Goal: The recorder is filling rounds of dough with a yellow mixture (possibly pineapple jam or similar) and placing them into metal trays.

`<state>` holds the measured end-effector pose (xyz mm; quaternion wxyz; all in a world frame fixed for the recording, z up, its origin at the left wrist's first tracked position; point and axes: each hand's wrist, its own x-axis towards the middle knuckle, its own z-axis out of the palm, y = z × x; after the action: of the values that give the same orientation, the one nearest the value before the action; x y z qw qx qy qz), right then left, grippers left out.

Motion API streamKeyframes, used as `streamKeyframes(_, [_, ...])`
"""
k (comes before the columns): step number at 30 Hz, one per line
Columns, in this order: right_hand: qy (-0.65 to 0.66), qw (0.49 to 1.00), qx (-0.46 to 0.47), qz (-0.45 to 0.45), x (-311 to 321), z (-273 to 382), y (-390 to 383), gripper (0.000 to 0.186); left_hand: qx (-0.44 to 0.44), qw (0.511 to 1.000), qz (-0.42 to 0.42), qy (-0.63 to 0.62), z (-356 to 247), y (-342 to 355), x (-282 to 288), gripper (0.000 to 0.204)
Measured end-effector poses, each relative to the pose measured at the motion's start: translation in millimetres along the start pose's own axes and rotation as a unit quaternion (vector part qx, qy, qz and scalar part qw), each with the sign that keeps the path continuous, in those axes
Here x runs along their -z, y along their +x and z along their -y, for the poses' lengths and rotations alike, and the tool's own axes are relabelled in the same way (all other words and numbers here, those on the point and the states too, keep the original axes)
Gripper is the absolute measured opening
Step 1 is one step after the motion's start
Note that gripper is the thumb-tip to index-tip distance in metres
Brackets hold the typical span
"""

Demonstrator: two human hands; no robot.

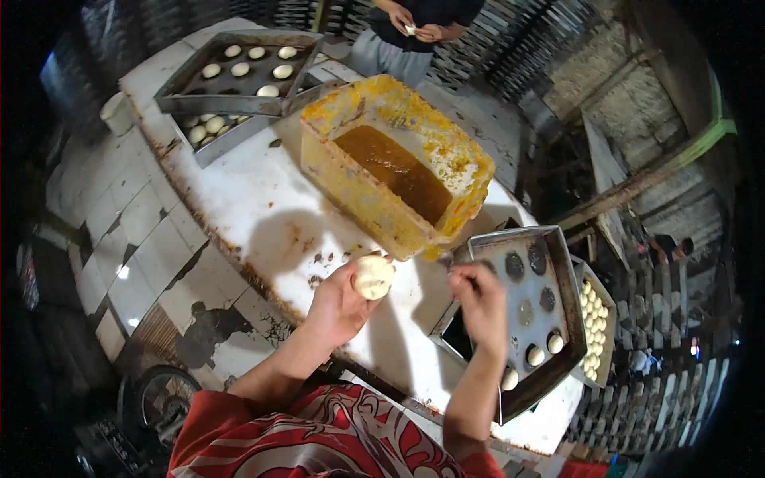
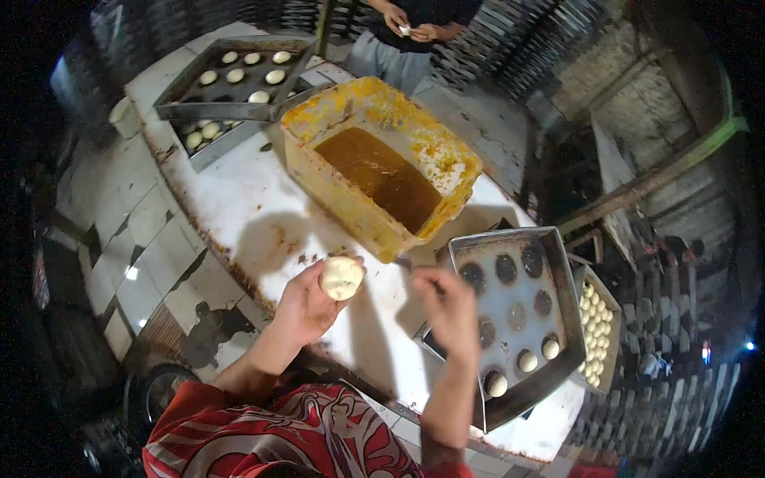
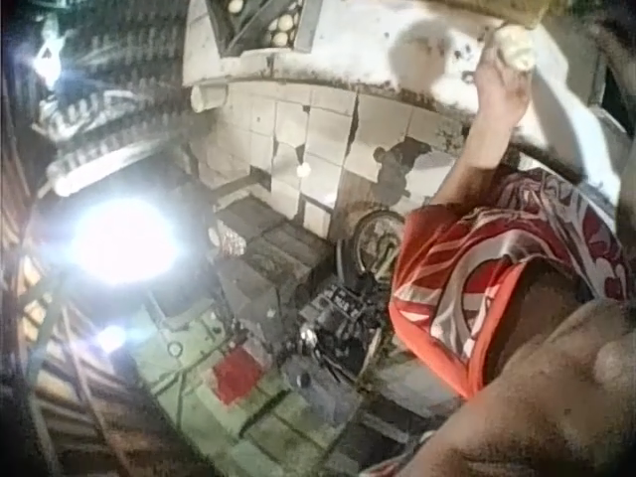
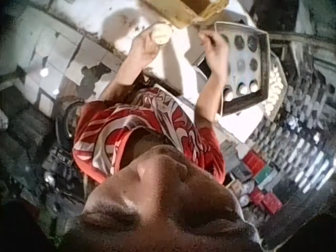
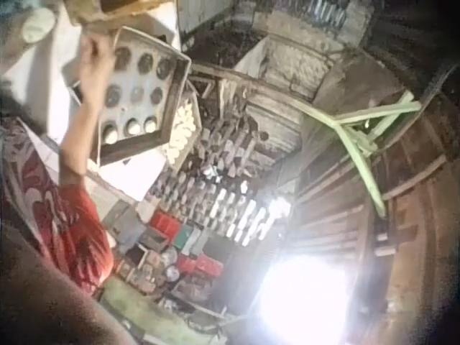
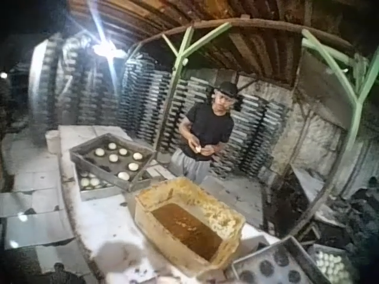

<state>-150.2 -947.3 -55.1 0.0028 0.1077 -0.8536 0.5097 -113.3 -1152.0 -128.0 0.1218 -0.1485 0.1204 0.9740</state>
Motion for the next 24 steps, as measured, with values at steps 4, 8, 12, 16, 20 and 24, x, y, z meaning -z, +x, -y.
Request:
streamKeyframes(4, [-0.041, 0.985, 0.165, -0.021, -41.4, -25.3, -48.6, 0.014, -0.022, 1.000, 0.007, 0.021, 23.9, -30.1, -14.3, 0.038])
streamKeyframes(8, [-0.057, 0.971, 0.221, 0.073, -46.1, -53.6, -69.4, 0.017, -0.009, 0.999, 0.030, 0.032, 10.2, -77.6, 26.8, 0.039])
streamKeyframes(12, [-0.022, 0.988, 0.008, 0.152, -45.9, -97.3, -89.8, 0.010, -0.064, 0.995, 0.074, 0.010, -0.4, -131.4, 60.9, 0.043])
streamKeyframes(16, [-0.051, 0.989, -0.022, 0.134, -61.5, -140.4, -118.8, 0.010, -0.090, 0.988, 0.094, 0.089, 16.4, -178.0, 82.3, 0.057])
streamKeyframes(20, [-0.026, 0.986, -0.106, 0.126, -74.9, -98.2, -166.0, 0.010, -0.075, 0.990, 0.097, 0.073, 39.1, -205.5, 108.2, 0.057])
streamKeyframes(24, [-0.092, 0.982, 0.164, 0.003, -93.1, -4.7, -244.3, 0.009, -0.043, 0.990, 0.112, -0.072, 65.8, -233.4, 115.3, 0.048])
